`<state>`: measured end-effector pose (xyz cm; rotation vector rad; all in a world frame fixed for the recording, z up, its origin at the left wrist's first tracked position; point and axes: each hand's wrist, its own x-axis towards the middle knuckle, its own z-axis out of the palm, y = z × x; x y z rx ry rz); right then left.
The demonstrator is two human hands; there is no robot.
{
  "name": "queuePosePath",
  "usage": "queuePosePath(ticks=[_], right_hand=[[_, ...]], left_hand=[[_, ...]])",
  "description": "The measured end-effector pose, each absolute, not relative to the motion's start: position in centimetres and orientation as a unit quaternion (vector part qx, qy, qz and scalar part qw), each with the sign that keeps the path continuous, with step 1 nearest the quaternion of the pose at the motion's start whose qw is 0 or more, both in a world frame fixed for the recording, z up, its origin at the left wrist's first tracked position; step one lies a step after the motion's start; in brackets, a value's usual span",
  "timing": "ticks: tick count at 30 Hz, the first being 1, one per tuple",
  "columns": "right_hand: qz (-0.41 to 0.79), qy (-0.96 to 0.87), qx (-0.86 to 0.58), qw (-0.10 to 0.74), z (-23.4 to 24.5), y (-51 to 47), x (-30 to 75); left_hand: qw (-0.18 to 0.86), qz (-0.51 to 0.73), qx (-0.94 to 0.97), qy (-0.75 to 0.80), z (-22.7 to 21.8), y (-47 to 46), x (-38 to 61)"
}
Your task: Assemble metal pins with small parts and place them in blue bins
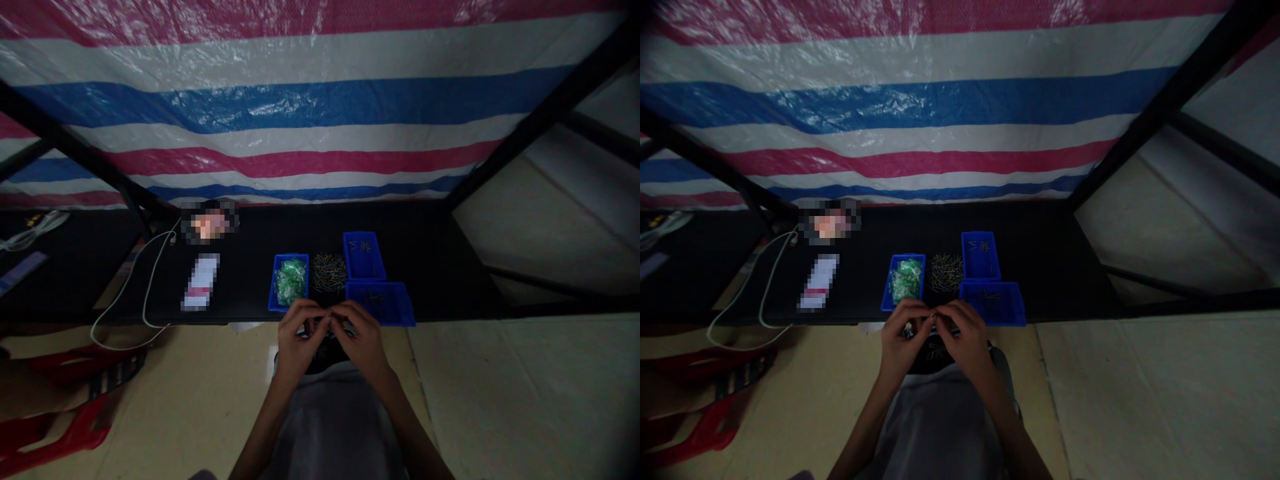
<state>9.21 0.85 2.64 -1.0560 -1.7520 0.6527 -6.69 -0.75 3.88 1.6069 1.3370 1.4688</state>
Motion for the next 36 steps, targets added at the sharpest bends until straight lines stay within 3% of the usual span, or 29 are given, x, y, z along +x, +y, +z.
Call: queuePosePath(ticks=[8, 17, 26, 32, 36], right_hand=[[0.253, -0.699, -0.460, 0.485, 2.4, 0.7, 10.4], [0.127, -0.680, -0.552, 0.465, 3.6, 3.9, 15.8], [-0.008, -0.754, -0.582, 0.305, 2.1, 3.4, 20.5], [0.025, -0.750, -0.567, 0.339, 2.6, 3.9, 16.6], [0.064, -0.808, -0.521, 0.268, 3.5, 5.6, 11.7]], left_hand=[[0.314, 0.534, 0.599, 0.507, 3.8, -0.7, -6.3], [0.323, 0.516, 0.575, 0.546, 3.0, -0.7, -7.4], [0.341, 0.514, 0.526, 0.585, 2.3, -0.7, -8.1], [0.368, 0.523, 0.468, 0.609, 2.2, -0.7, -8.2], [0.366, 0.527, 0.458, 0.616, 2.4, -0.7, -8.5]])
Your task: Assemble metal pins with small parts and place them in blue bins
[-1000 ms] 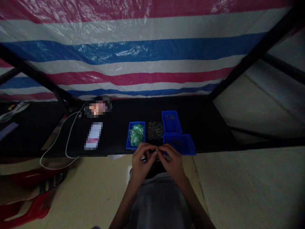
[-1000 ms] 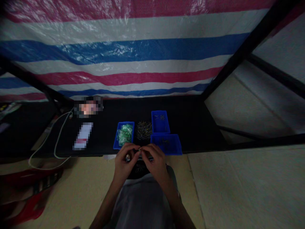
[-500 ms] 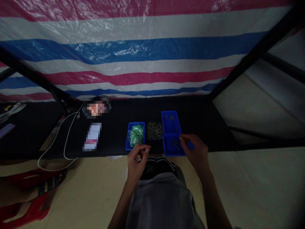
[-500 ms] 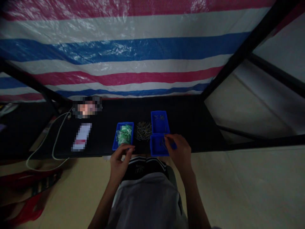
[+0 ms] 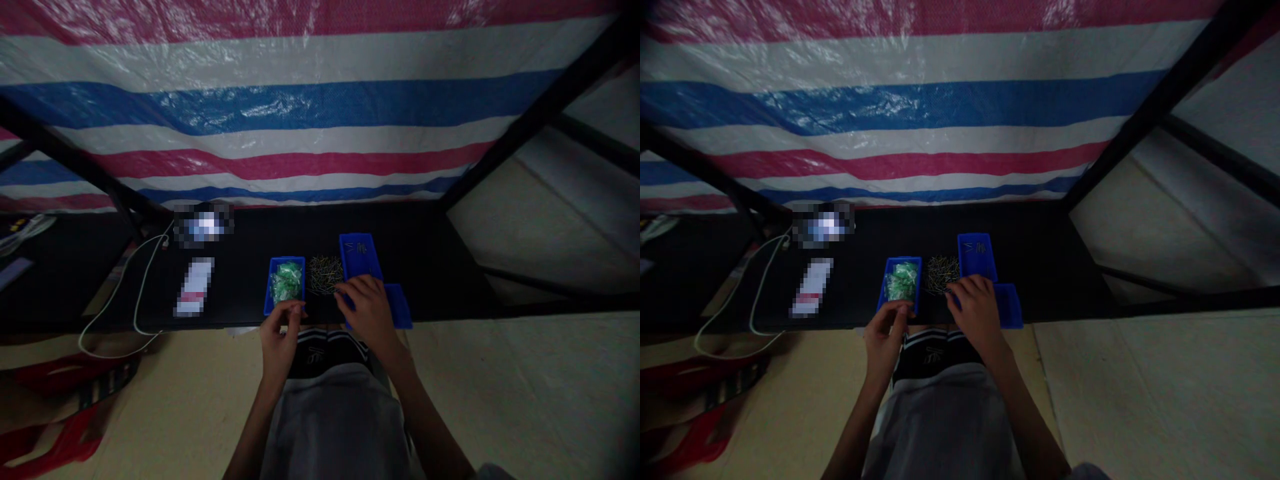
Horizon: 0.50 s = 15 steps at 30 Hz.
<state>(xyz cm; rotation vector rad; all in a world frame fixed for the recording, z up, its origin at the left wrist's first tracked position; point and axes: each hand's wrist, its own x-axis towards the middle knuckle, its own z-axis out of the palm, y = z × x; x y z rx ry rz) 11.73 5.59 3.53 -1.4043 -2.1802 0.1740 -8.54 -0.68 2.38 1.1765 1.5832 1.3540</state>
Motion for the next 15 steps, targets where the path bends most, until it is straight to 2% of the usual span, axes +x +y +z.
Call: queuePosePath(ticks=[7, 15], right_hand=[[0.021, -0.894, -0.431, 0.119, 2.9, 7.6, 6.5], [0.015, -0.883, -0.461, 0.080, 1.4, 8.2, 5.4]], left_hand=[[0.369, 0.539, 0.428, 0.624, 2.6, -1.2, -9.0], [0.373, 0.537, 0.426, 0.626, 2.2, -1.5, -9.1]])
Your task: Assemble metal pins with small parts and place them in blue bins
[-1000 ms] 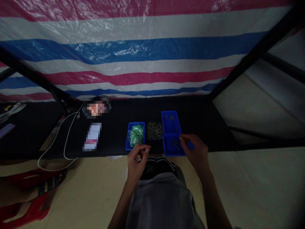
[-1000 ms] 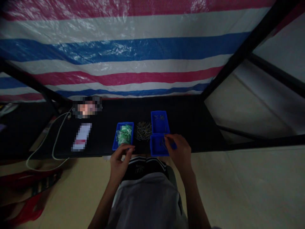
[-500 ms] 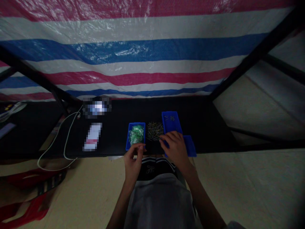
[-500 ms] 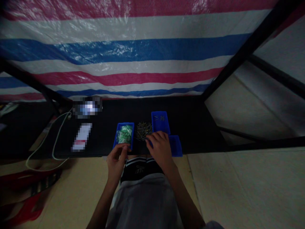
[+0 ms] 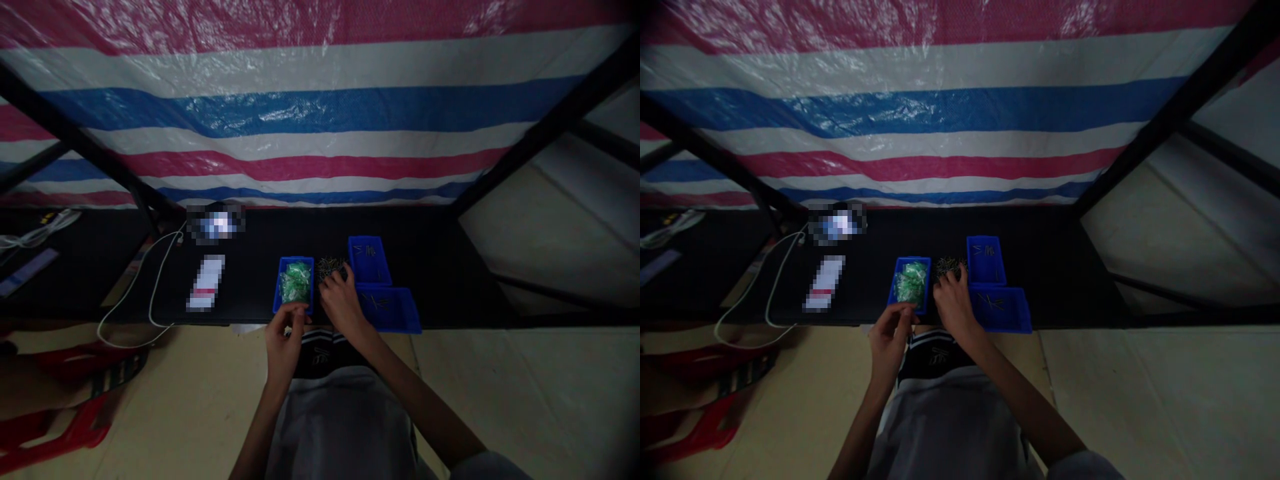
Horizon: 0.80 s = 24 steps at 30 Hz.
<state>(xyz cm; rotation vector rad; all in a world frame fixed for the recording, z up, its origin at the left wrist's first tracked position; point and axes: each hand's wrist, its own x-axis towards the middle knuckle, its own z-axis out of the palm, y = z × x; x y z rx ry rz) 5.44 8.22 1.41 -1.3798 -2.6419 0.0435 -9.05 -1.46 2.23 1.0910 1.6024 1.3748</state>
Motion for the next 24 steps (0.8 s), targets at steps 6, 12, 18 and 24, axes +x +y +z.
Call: queuePosePath(ticks=[6, 12, 18, 24], right_hand=[[0.033, -0.871, -0.474, 0.125, 2.9, 7.7, 6.1], [0.133, -0.844, -0.485, 0.185, 5.2, 5.3, 8.0], [0.213, -0.787, -0.521, 0.254, 5.0, 2.8, 9.2], [0.275, -0.747, -0.501, 0.341, 4.5, 2.3, 9.6]], left_hand=[[0.353, 0.529, 0.457, 0.622, 2.8, -1.2, -8.9], [0.263, 0.485, 0.581, 0.598, 3.0, -0.8, -8.1], [0.223, 0.410, 0.698, 0.543, 1.8, -0.5, -7.9], [0.237, 0.396, 0.706, 0.538, 1.6, -0.7, -8.2]])
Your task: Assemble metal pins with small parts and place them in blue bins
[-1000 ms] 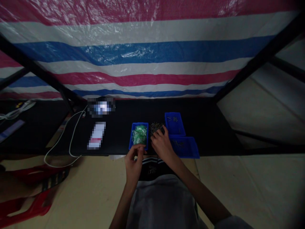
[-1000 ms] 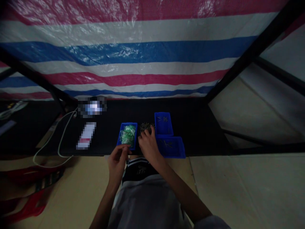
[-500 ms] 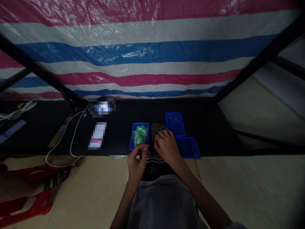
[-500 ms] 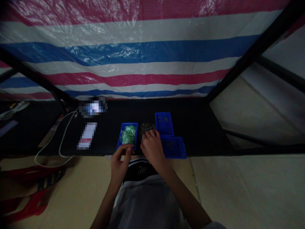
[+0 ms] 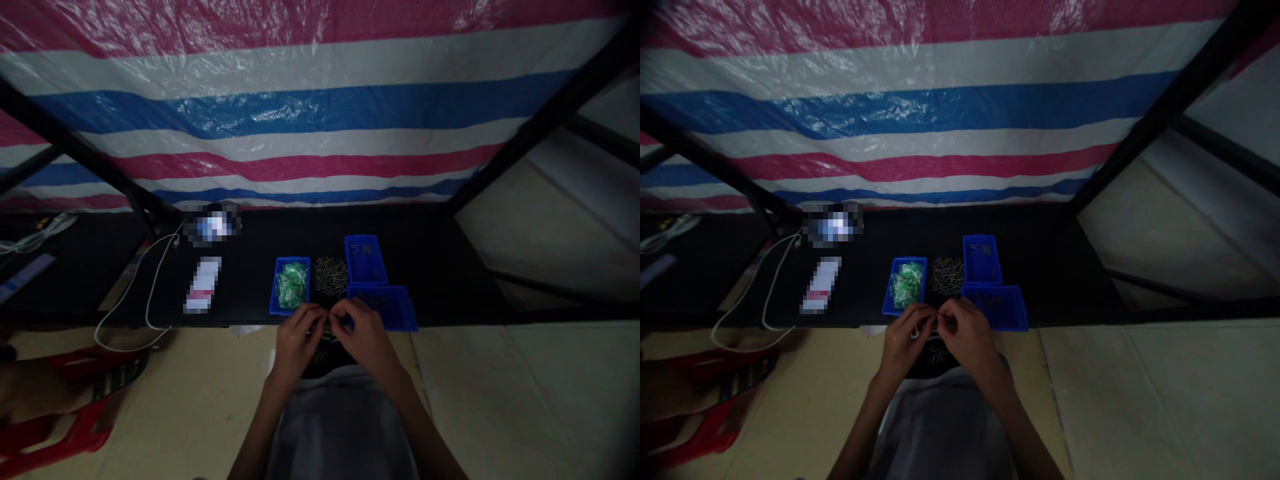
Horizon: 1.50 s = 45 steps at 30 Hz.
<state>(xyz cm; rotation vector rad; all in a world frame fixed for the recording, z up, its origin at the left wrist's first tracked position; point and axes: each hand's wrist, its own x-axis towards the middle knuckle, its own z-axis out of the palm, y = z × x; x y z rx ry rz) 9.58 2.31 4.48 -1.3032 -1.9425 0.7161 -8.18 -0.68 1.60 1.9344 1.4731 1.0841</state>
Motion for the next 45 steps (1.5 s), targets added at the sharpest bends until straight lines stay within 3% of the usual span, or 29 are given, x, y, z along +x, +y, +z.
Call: queuePosePath(ticks=[10, 16, 45], right_hand=[[0.371, -0.670, -0.447, 0.463, 5.8, 0.8, 8.6], [0.345, -0.658, -0.438, 0.506, 4.8, 0.4, 8.6], [0.296, -0.673, -0.435, 0.520, 3.7, 0.4, 9.1]], left_hand=[[0.367, 0.503, 0.545, 0.562, 2.5, -1.3, -6.8], [0.431, 0.503, 0.505, 0.553, 2.7, -1.3, -6.5], [0.408, 0.486, 0.545, 0.548, 3.2, -0.8, -6.2]])
